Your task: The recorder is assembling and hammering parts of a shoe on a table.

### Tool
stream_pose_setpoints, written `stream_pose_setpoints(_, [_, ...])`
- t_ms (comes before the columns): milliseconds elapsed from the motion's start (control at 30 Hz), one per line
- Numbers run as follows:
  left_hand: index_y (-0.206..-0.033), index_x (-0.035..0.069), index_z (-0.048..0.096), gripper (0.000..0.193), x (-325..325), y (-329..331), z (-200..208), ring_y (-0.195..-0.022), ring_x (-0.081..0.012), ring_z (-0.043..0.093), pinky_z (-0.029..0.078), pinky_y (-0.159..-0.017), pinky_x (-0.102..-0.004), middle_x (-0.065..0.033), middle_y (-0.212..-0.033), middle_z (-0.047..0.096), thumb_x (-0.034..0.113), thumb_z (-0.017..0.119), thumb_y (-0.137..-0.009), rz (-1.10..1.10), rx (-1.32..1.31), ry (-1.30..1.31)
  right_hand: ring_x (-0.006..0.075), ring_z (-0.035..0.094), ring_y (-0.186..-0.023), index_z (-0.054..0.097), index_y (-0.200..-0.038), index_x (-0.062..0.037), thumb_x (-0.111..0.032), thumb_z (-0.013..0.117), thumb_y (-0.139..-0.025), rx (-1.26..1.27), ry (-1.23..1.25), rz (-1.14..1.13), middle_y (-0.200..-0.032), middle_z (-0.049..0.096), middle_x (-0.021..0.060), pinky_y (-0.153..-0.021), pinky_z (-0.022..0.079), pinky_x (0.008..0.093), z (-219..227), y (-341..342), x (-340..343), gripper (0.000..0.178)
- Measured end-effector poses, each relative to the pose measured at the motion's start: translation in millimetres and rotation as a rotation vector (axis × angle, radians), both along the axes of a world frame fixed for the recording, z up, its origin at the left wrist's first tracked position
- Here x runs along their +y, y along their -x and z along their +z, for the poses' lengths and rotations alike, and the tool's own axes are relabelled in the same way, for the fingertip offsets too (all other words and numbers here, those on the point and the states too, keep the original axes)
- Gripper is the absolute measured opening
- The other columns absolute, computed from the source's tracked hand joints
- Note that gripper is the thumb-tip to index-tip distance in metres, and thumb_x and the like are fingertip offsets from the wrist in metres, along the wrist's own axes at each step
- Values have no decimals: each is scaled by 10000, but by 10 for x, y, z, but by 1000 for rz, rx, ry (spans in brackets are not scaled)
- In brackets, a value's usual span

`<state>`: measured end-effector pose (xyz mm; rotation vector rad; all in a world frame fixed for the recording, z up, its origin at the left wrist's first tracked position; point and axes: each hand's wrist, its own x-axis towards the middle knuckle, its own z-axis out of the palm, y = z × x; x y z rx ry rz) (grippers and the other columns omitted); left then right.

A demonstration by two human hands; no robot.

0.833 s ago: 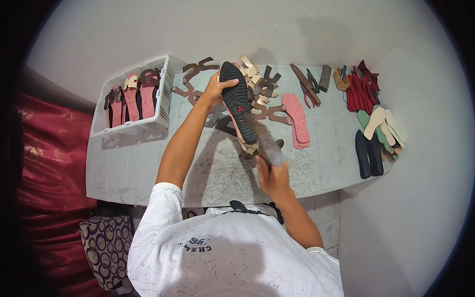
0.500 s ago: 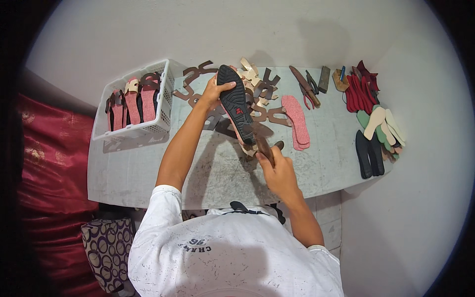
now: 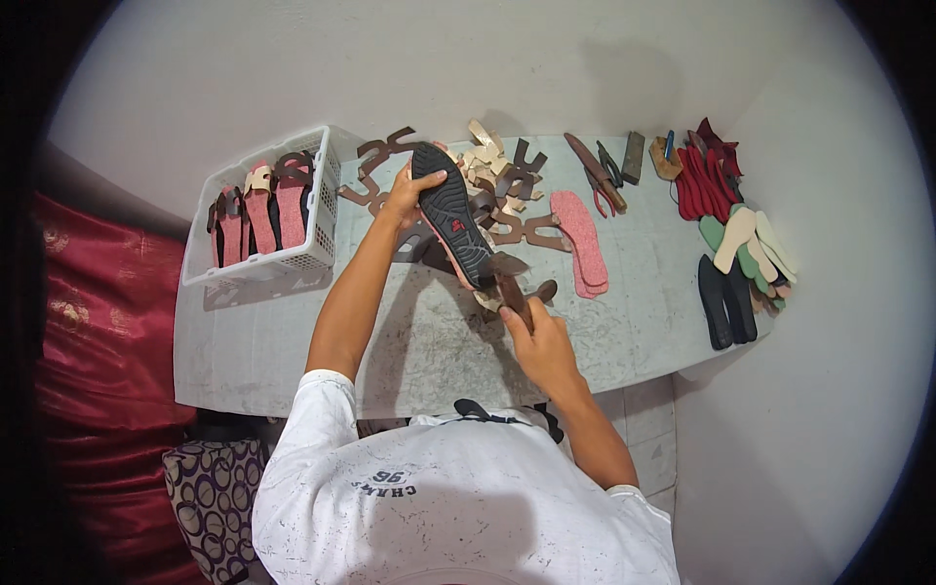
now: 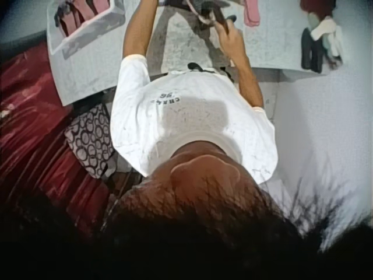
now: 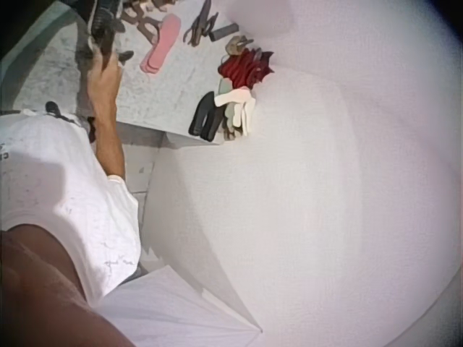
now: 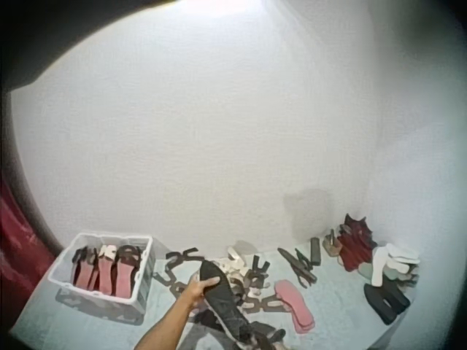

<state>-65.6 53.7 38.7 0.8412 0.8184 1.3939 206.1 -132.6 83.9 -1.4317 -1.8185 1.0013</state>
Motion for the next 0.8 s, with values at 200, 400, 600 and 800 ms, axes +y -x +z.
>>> stream_pose_setpoints(200, [-1154, 15, 516, 450, -35, 12, -20, -861, -224, 679, 592, -747, -362, -124, -1002, 662, -31, 712, -752, 12, -41, 12, 202, 467, -486, 570, -961, 32, -100, 602, -890, 302, -222, -8, -568, 506, 99, -498, 397, 342, 317, 33, -69, 153])
stream_pose_setpoints(400, [-1136, 11, 517, 427, -5, -40, -8, -842, -225, 681, 596, -730, -357, -132, -985, 662, -31, 708, -756, -2, -53, 6, 353, 580, -564, 547, -1001, 29, -212, 558, -931, -45, -54, -82, -630, 555, 199, -547, 430, 407, -321, 5, 30, 251])
stream_pose_setpoints(600, [-1144, 3, 505, 426, -65, -19, -36, -854, -236, 682, 598, -738, -368, -148, -1004, 662, -35, 693, -763, 12, -60, -16, 113, 463, -451, 570, -955, 13, -271, 534, -964, 114, -76, -72, -525, 495, 32, -431, 357, 287, 15, -58, 103, 286])
stream_pose_setpoints(800, [-1157, -6, 479, 448, -77, -131, 101, -855, -249, 687, 607, -726, -380, -169, -1021, 660, -34, 694, -765, -54, -89, 6, 141, 481, -455, 508, -1063, 22, -273, 507, -969, 292, -474, -60, -585, 511, 53, -443, 383, 289, -140, 28, 107, 310])
